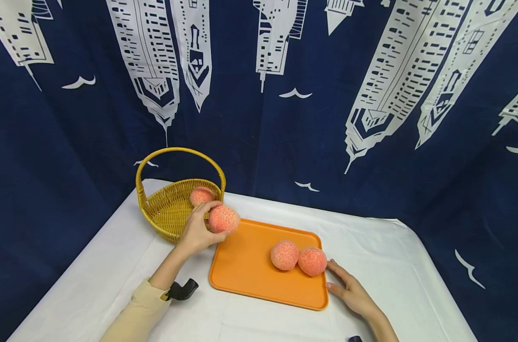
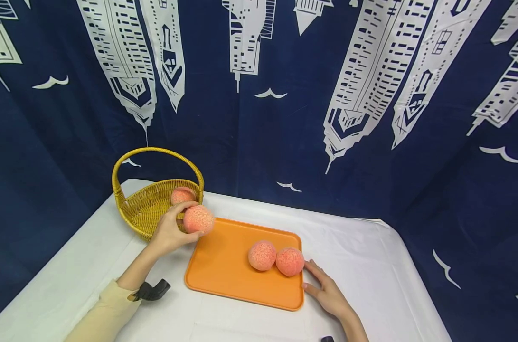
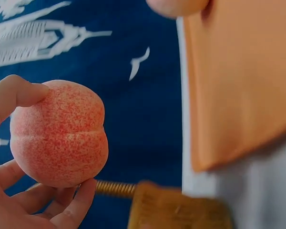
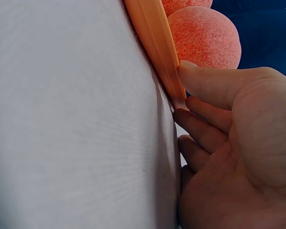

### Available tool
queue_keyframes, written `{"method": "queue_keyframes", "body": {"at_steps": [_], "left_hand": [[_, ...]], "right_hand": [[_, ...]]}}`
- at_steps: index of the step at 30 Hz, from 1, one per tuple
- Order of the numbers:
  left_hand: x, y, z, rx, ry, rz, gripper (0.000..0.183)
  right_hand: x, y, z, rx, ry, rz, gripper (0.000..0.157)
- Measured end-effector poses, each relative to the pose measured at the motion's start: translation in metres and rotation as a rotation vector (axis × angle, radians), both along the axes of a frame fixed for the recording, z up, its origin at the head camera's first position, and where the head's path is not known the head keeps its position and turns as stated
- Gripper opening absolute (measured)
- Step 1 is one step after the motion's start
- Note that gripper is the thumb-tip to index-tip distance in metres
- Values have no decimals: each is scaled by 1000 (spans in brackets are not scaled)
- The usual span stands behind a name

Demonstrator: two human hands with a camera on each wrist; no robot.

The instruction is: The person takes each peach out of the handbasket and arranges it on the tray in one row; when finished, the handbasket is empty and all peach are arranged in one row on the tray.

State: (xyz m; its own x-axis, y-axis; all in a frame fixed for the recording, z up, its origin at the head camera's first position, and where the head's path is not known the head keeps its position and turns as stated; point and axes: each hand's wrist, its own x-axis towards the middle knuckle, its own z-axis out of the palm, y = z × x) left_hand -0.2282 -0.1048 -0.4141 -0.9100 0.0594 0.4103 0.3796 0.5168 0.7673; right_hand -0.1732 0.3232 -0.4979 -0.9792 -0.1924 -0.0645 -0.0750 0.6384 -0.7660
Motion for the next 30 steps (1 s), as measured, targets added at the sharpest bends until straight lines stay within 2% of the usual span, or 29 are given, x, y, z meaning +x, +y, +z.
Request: {"method": "queue_keyframes", "body": {"at_steps": [7,11,15,22,30], "left_hand": [[2,35,-18,-12,-70,-108,69],[-1,52,-31,-22,-82,-152,70],[-5,64,-44,-41,-125,-201,69],[-9,71,-59,-75,-196,-227,70],[-12,72,-63,-53,-222,-273,70]], "right_hand": [[0,0,1,7,21,13,62],[0,1,2,14,26,11,62],[1,1,1,17,20,7,62],[0,1,-1,17,21,12,62],[1,1,0,19,9,4,63]]}}
